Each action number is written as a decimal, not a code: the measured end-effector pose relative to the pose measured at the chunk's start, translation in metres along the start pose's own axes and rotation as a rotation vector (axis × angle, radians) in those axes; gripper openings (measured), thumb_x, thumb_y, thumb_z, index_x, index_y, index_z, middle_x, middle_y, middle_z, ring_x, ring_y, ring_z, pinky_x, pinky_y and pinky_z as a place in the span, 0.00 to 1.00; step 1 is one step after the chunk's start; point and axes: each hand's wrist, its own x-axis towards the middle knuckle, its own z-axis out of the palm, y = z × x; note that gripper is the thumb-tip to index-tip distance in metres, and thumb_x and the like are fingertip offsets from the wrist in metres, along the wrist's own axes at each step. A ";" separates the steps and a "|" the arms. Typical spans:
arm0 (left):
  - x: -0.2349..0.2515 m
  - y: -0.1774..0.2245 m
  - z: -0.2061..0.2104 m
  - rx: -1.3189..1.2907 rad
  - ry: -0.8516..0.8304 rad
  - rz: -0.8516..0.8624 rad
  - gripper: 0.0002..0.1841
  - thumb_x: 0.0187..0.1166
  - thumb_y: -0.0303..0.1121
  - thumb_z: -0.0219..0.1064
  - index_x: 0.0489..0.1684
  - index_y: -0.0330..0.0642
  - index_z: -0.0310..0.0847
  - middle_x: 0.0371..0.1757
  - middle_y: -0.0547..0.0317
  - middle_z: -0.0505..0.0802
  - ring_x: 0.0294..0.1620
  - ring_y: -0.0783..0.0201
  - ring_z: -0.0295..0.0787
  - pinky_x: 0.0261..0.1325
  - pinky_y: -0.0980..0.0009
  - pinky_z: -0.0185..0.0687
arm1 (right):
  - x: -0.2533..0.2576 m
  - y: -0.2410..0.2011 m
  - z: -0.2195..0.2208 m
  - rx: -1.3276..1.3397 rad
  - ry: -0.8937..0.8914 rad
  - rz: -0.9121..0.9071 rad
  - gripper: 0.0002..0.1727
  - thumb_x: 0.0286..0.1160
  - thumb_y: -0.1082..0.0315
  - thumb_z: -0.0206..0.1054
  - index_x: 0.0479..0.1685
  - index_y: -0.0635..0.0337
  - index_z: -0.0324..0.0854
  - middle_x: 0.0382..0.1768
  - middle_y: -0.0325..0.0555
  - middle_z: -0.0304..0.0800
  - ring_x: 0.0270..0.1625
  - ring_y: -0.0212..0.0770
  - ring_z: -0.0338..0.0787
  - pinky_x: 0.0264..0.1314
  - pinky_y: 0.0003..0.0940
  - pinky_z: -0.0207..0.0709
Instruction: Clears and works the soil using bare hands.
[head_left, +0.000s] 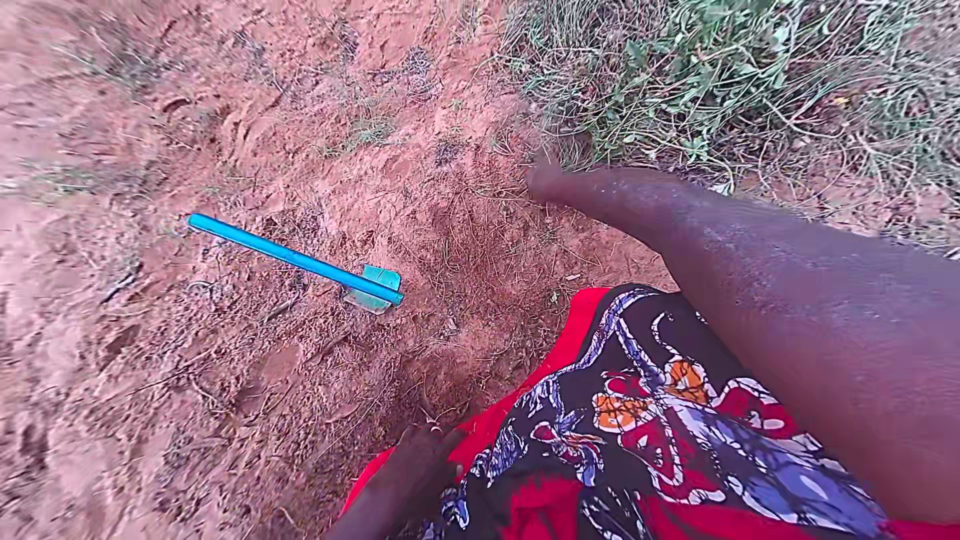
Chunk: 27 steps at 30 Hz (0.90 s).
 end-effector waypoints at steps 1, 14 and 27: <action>-0.002 0.000 -0.004 -0.010 0.059 -0.006 0.28 0.92 0.48 0.53 0.90 0.51 0.64 0.87 0.45 0.73 0.87 0.41 0.67 0.87 0.40 0.55 | 0.002 -0.002 0.006 -0.035 0.027 -0.026 0.22 0.84 0.69 0.61 0.65 0.83 0.78 0.73 0.78 0.75 0.84 0.75 0.67 0.88 0.69 0.50; -0.003 0.003 -0.015 0.038 0.043 -0.026 0.27 0.95 0.46 0.49 0.91 0.48 0.62 0.88 0.44 0.72 0.87 0.40 0.67 0.87 0.41 0.56 | -0.010 0.011 -0.002 0.274 -0.011 0.069 0.17 0.83 0.66 0.62 0.53 0.76 0.83 0.60 0.73 0.85 0.67 0.72 0.84 0.60 0.73 0.75; 0.005 -0.007 -0.023 0.048 0.095 -0.015 0.28 0.93 0.47 0.54 0.89 0.47 0.64 0.87 0.44 0.74 0.86 0.41 0.68 0.87 0.41 0.55 | -0.158 0.042 0.097 -0.285 -0.502 -0.487 0.15 0.85 0.65 0.63 0.58 0.66 0.87 0.54 0.62 0.91 0.63 0.65 0.87 0.63 0.64 0.74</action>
